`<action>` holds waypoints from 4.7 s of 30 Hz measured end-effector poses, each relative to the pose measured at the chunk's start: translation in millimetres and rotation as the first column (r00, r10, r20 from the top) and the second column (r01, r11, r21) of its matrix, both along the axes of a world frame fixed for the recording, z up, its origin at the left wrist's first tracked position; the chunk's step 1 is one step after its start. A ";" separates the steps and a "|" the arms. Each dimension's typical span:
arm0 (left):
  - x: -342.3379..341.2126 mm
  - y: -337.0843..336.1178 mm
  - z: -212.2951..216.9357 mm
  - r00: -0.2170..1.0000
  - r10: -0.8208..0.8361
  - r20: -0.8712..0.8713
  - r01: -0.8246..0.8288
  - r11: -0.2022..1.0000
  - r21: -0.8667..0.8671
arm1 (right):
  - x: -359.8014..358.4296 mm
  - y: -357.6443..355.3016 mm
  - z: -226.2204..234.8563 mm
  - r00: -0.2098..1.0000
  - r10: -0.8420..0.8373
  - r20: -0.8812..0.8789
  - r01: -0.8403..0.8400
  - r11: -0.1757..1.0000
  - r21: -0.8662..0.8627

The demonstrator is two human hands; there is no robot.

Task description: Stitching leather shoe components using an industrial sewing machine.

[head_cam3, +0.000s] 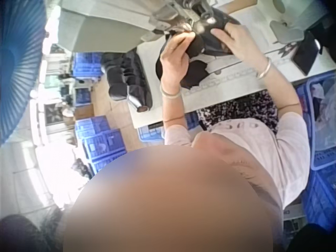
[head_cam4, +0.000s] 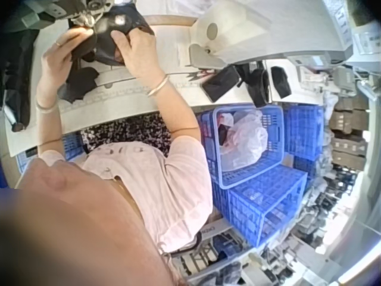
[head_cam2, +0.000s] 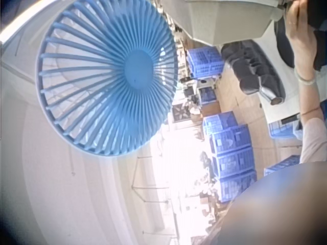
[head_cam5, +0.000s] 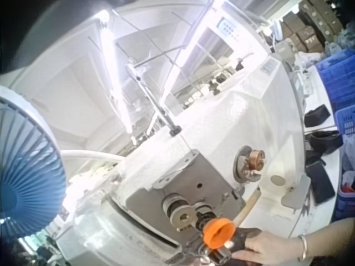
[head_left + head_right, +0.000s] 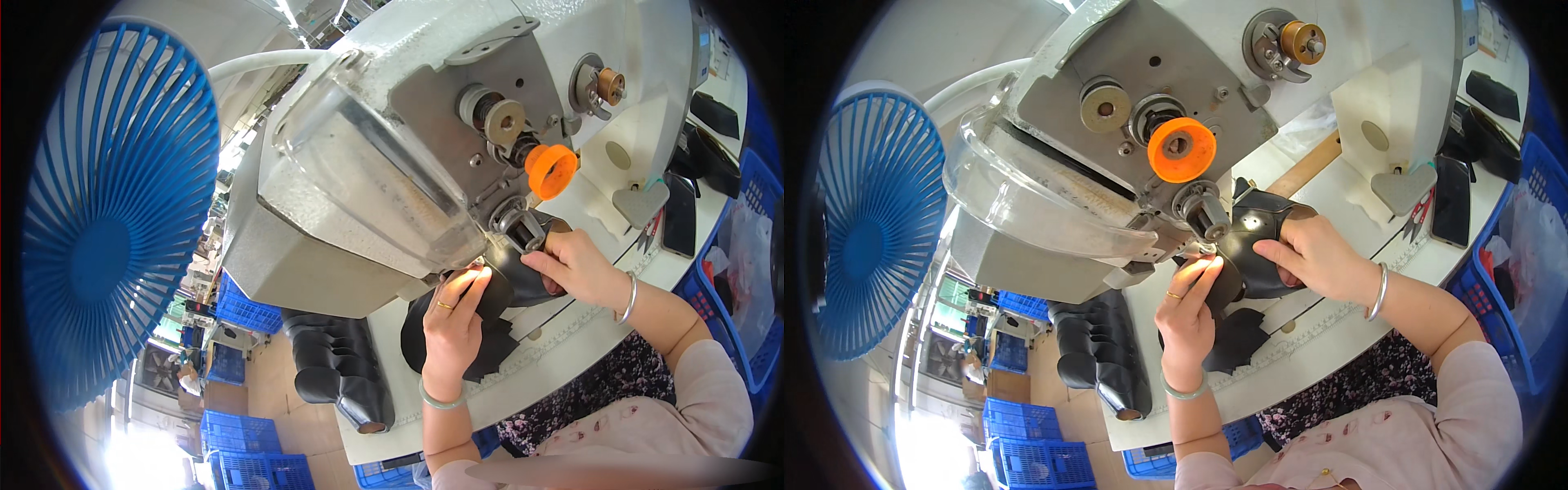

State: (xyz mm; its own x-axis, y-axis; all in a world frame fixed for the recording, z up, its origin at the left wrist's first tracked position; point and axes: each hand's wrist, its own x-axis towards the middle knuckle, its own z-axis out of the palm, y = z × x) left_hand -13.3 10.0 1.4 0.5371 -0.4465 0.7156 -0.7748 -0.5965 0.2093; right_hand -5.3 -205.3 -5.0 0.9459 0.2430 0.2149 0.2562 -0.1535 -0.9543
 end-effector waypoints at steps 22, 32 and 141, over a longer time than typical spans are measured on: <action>-7.8 -11.4 -3.2 0.999 0.020 0.025 -0.020 0.999 -0.032 | -1.2 4.4 -7.8 0.995 0.043 -0.088 -0.032 0.991 0.126; 6.2 -0.1 -5.9 0.999 -0.035 -0.007 0.035 0.998 -0.059 | -1.6 16.4 -2.9 0.997 -0.047 -0.066 0.057 0.986 0.155; 8.8 -9.1 -5.5 0.957 0.106 0.271 -0.102 0.994 -0.028 | 71.8 5.8 6.6 0.920 -0.036 0.391 0.194 0.907 -0.373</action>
